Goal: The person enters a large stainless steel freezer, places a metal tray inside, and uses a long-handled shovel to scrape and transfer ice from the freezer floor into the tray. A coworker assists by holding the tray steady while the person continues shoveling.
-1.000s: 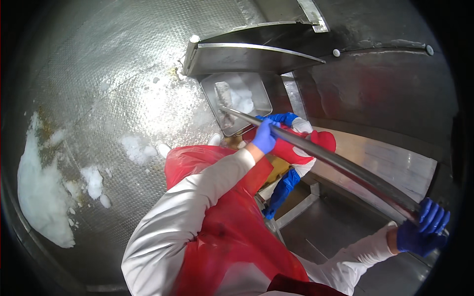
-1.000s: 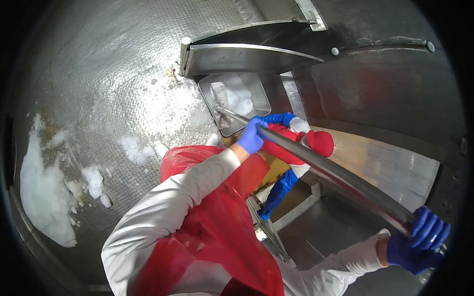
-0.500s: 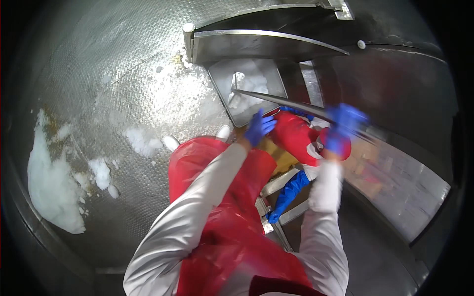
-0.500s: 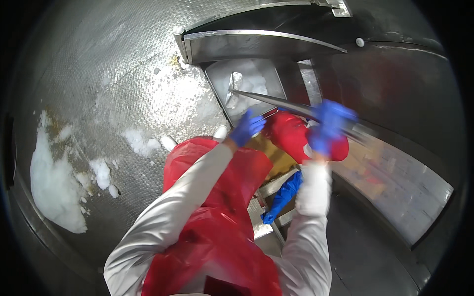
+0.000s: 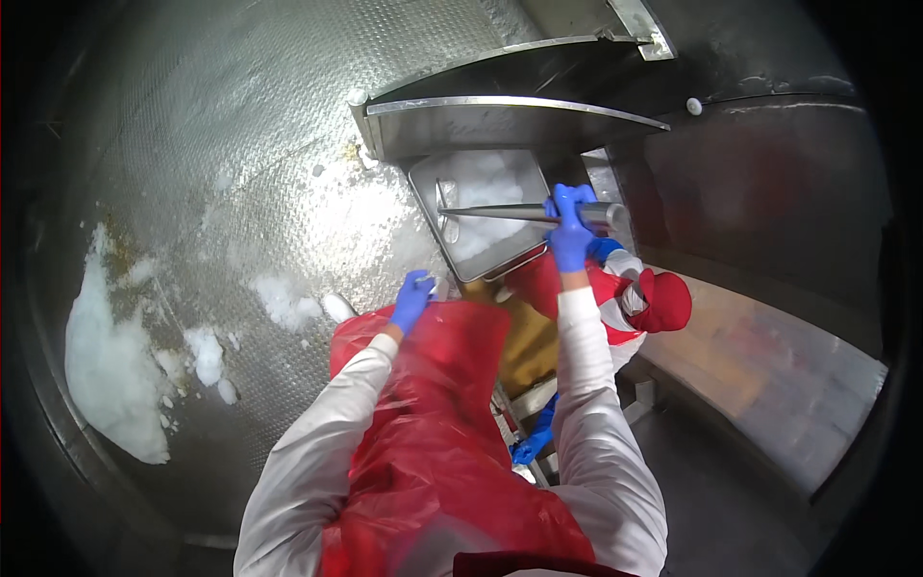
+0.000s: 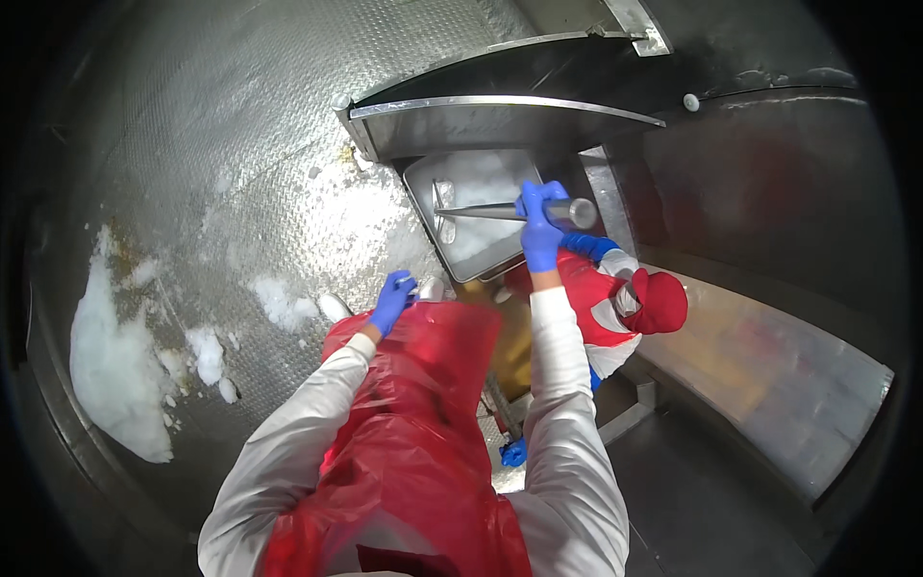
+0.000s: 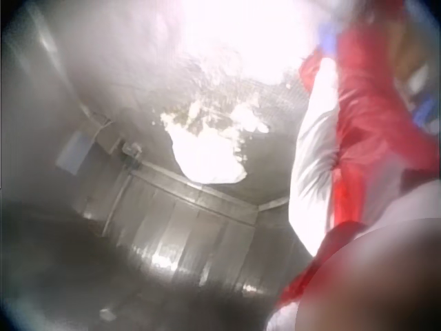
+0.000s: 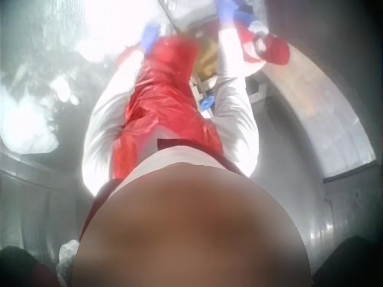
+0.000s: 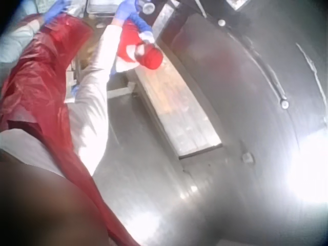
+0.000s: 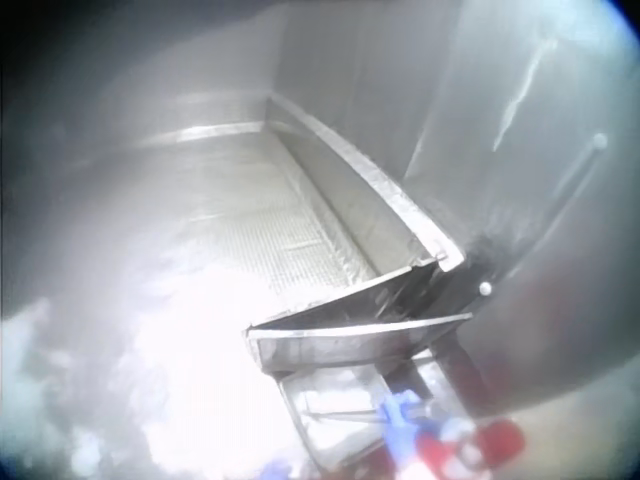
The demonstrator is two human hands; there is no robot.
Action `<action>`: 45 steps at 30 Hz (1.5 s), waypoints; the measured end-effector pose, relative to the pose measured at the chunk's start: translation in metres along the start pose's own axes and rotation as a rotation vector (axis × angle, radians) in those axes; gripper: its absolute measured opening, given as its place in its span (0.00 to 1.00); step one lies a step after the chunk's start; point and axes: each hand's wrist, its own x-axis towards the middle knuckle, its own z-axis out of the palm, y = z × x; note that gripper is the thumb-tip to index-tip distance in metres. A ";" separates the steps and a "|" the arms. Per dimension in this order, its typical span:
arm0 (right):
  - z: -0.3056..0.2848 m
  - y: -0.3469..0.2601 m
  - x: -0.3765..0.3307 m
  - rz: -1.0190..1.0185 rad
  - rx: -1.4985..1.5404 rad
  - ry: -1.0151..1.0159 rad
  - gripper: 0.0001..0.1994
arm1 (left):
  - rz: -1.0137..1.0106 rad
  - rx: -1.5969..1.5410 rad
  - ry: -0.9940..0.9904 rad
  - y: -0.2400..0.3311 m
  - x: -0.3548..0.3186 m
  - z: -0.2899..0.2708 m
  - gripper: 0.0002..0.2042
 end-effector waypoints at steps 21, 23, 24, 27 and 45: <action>-0.093 0.030 0.029 -0.040 -0.416 0.271 0.06 | 0.965 0.569 0.117 0.157 0.024 0.209 0.33; -0.123 0.147 0.020 -0.124 -0.709 0.423 0.08 | 0.697 0.646 -0.026 0.110 0.022 0.152 0.37; -0.107 0.160 0.026 -0.131 -0.683 0.425 0.08 | 0.703 0.576 -0.014 0.075 0.033 0.097 0.36; -0.053 0.158 0.038 0.078 -0.246 0.387 0.10 | 0.290 0.587 0.168 -0.054 0.017 -0.102 0.29; -0.051 0.101 -0.035 0.127 -0.396 0.431 0.14 | -0.632 0.806 0.335 -0.124 -0.161 -0.302 0.15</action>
